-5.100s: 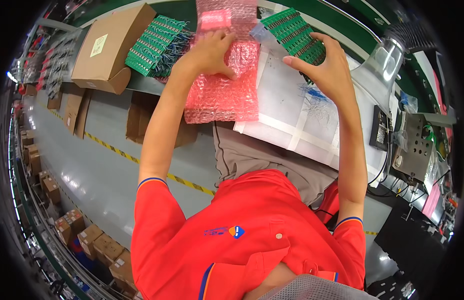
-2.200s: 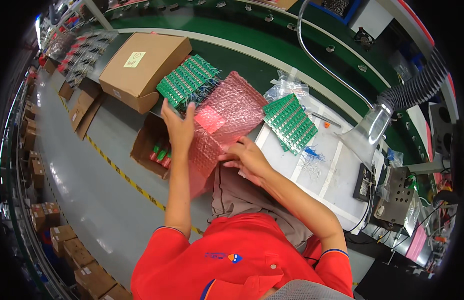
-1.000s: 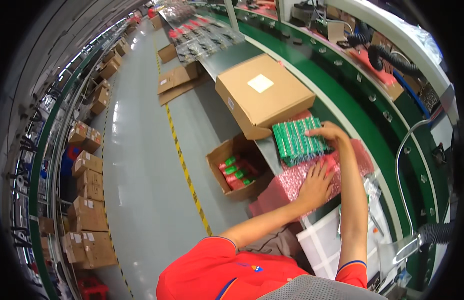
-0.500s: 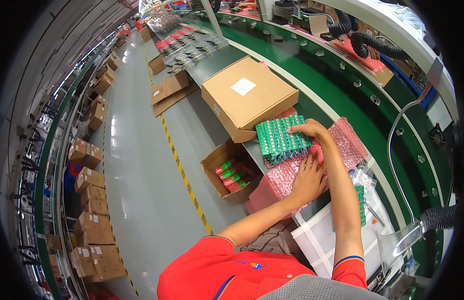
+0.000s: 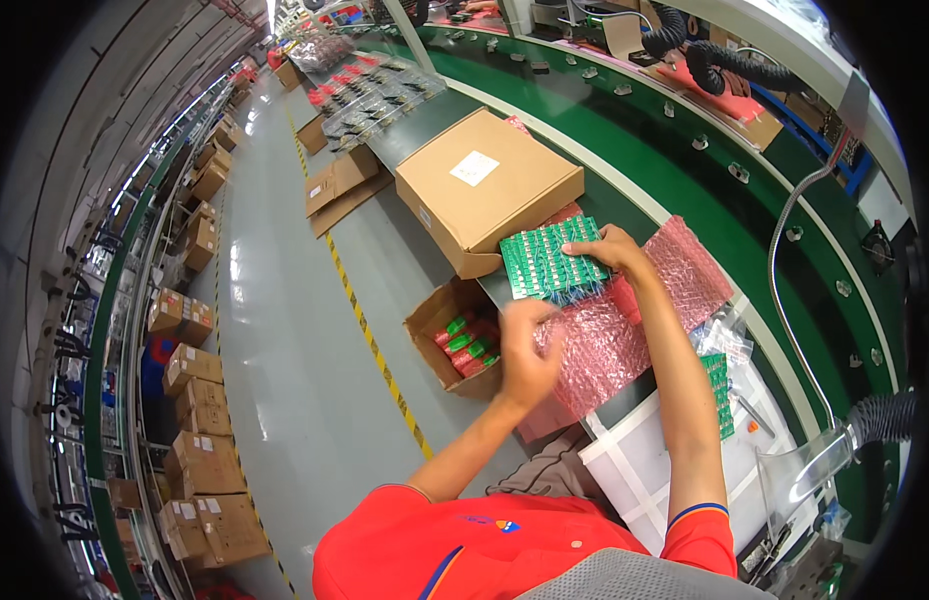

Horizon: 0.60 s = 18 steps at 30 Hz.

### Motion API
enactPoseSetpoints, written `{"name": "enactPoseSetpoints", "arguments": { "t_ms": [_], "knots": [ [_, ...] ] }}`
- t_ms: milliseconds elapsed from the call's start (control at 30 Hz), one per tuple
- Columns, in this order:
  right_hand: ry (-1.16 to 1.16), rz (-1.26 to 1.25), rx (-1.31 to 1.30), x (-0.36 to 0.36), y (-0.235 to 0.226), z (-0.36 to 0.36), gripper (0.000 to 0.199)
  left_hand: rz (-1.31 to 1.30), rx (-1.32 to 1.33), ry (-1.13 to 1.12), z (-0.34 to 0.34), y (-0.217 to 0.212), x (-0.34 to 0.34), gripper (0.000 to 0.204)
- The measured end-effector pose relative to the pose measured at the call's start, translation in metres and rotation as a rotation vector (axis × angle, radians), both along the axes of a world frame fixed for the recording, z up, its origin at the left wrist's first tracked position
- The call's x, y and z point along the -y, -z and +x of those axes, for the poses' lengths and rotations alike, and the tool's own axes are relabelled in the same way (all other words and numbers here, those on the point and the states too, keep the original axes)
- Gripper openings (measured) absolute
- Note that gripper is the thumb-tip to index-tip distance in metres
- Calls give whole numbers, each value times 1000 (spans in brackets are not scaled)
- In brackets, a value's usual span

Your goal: Soldering electronic components onto printed circuit boards at a factory workstation.

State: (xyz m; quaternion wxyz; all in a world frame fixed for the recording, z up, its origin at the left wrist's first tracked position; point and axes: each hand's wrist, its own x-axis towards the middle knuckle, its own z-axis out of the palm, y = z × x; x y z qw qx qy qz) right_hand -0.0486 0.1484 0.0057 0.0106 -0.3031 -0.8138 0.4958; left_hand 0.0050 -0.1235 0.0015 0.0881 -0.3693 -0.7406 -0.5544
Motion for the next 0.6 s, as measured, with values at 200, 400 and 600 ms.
{"name": "enactPoseSetpoints", "arguments": {
  "t_ms": [200,400,600],
  "knots": [
    [47,386,-289,30,0,15,94,-69,465,-245,-96,12,-42,94],
    [205,602,-514,52,8,48,74,-298,298,-229,-121,26,-44,100],
    [115,344,-216,57,22,51,85,-246,553,-57,-125,19,-44,86]
  ]
}}
